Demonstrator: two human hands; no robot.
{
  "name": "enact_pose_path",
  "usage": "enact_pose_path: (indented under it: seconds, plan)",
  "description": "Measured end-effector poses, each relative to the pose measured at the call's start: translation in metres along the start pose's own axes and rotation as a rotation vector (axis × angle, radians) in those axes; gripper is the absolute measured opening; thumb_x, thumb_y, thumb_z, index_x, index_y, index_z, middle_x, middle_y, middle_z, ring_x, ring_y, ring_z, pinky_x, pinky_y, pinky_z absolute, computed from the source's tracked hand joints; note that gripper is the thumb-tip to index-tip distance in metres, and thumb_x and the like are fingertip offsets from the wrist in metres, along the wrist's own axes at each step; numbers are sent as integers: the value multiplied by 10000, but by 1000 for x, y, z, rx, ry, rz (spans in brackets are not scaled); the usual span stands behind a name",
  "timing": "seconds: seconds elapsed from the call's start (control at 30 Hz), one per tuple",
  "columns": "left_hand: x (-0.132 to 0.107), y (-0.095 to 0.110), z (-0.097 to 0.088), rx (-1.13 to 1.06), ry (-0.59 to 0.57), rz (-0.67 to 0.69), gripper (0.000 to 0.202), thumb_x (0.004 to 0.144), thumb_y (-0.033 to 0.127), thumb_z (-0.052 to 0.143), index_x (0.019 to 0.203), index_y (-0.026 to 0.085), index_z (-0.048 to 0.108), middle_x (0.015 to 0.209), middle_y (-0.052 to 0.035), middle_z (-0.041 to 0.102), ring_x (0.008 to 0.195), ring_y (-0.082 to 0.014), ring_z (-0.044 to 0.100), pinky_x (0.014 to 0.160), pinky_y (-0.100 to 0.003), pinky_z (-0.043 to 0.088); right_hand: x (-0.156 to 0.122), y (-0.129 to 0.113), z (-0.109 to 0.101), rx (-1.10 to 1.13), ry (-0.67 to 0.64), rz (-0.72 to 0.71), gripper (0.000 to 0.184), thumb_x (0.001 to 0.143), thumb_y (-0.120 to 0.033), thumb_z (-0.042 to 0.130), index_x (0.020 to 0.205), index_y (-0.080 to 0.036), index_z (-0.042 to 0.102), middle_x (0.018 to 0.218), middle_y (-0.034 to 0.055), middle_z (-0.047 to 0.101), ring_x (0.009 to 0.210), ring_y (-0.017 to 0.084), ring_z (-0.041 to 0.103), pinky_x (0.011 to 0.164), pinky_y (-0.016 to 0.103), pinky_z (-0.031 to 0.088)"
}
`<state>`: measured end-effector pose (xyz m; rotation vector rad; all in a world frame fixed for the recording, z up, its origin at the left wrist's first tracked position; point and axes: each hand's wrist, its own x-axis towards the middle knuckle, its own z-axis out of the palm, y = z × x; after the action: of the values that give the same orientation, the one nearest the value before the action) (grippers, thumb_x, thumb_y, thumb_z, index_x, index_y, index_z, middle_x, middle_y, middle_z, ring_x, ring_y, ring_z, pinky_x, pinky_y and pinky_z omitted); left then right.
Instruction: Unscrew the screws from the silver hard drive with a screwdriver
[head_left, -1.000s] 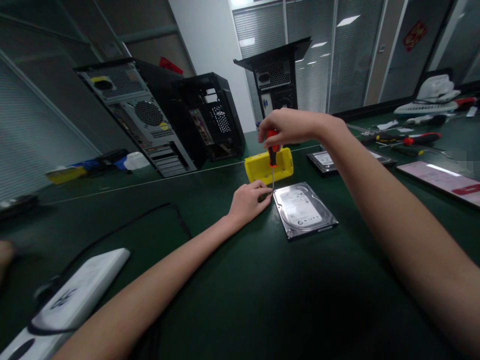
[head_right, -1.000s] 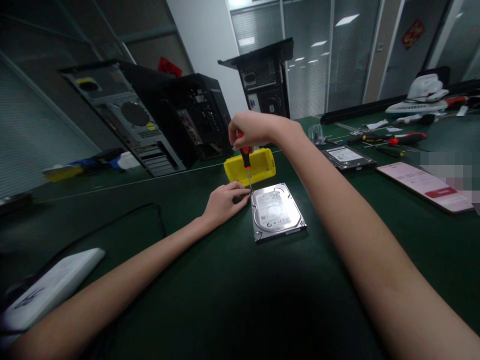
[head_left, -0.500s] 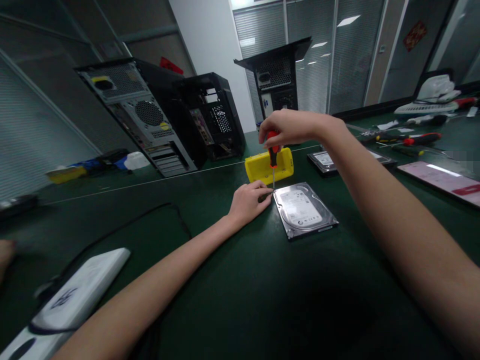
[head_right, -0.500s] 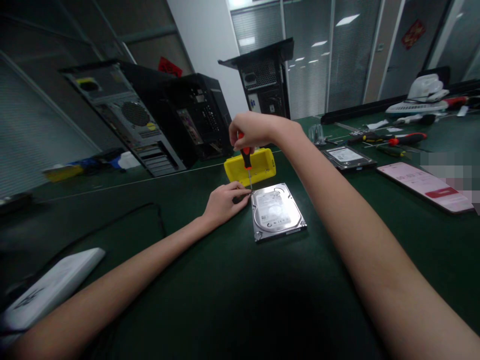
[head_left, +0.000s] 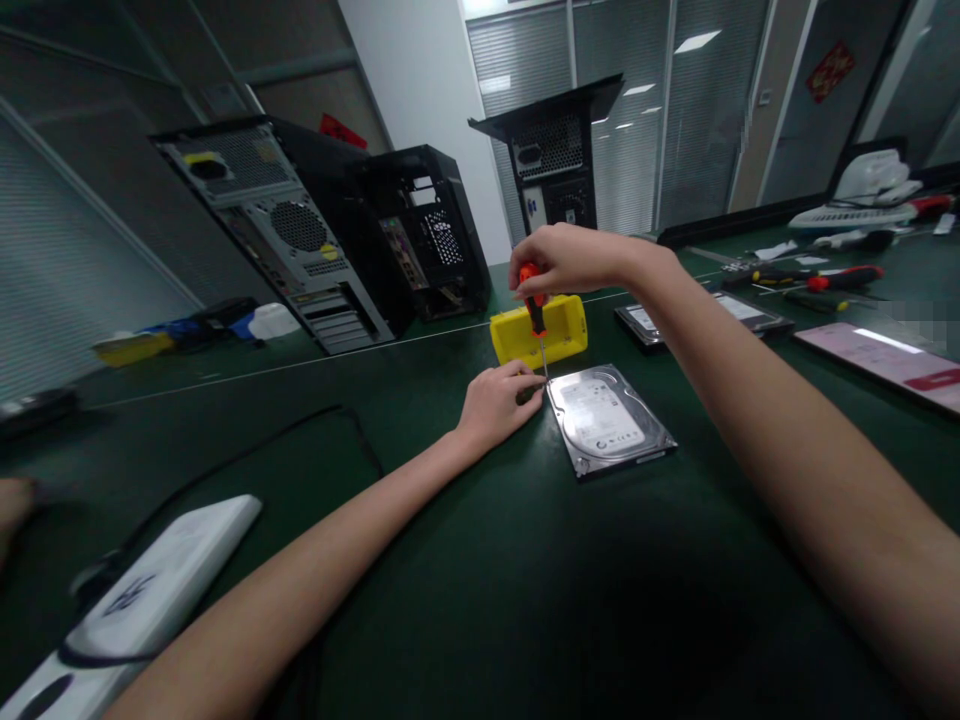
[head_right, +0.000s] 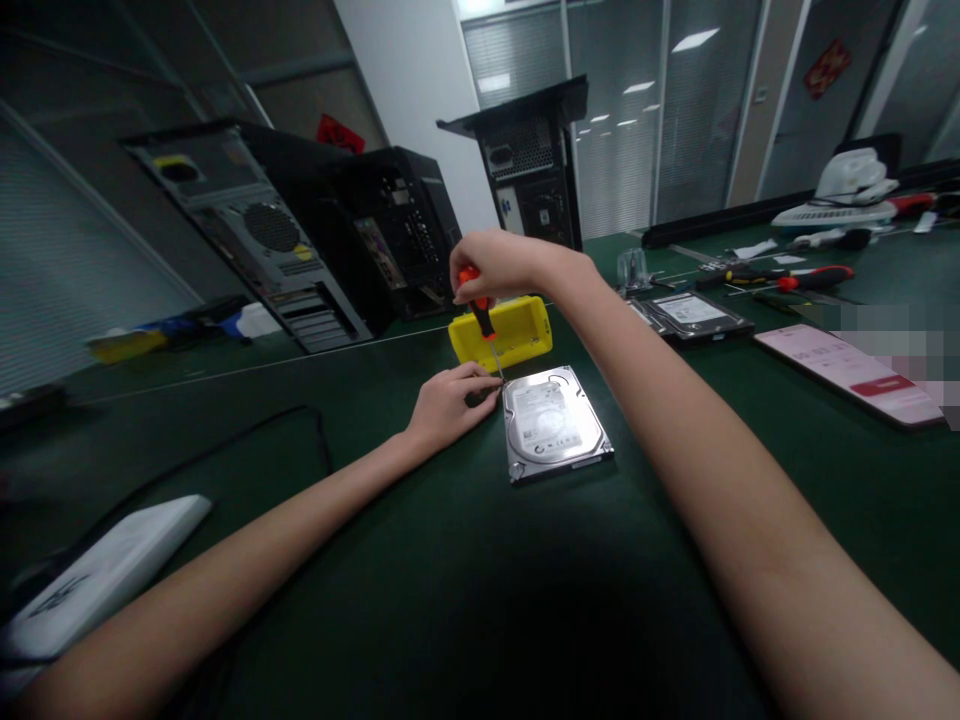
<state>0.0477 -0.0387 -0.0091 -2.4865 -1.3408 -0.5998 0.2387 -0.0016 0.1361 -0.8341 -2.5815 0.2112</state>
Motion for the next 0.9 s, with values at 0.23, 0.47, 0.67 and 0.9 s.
enact_pose_path:
  seconds: [0.23, 0.47, 0.67, 0.9]
  plan:
    - [0, 1, -1, 1, 0, 0, 240, 851, 310, 519, 985, 214, 694, 917, -39, 648, 719, -144, 565, 656, -289, 420, 1, -2, -2, 61, -61, -36, 325, 796, -222, 577, 1096, -104, 616, 944, 85, 656, 805, 140, 610, 670, 258, 452]
    - [0, 0, 1, 1, 10, 7, 234, 855, 311, 517, 981, 220, 692, 924, -27, 651, 729, -143, 568, 669, -294, 423, 2, -1, -2, 27, -109, -20, 382, 818, -207, 514, 1182, -104, 571, 1025, 96, 634, 838, 145, 589, 693, 263, 444]
    - [0, 0, 1, 0, 1, 7, 239, 856, 317, 516, 983, 217, 692, 921, -32, 648, 731, -147, 565, 672, -297, 426, 3, 1, 0, -13, -124, 35, 386, 822, -194, 490, 1193, -123, 566, 1090, 102, 619, 877, 159, 586, 715, 265, 439]
    - [0, 0, 1, -1, 0, 1, 238, 855, 306, 513, 980, 214, 693, 922, -37, 650, 724, -144, 566, 666, -294, 424, 8, -1, 6, -45, -79, -20, 384, 823, -227, 500, 1182, -102, 555, 1044, 108, 628, 862, 155, 578, 725, 264, 429]
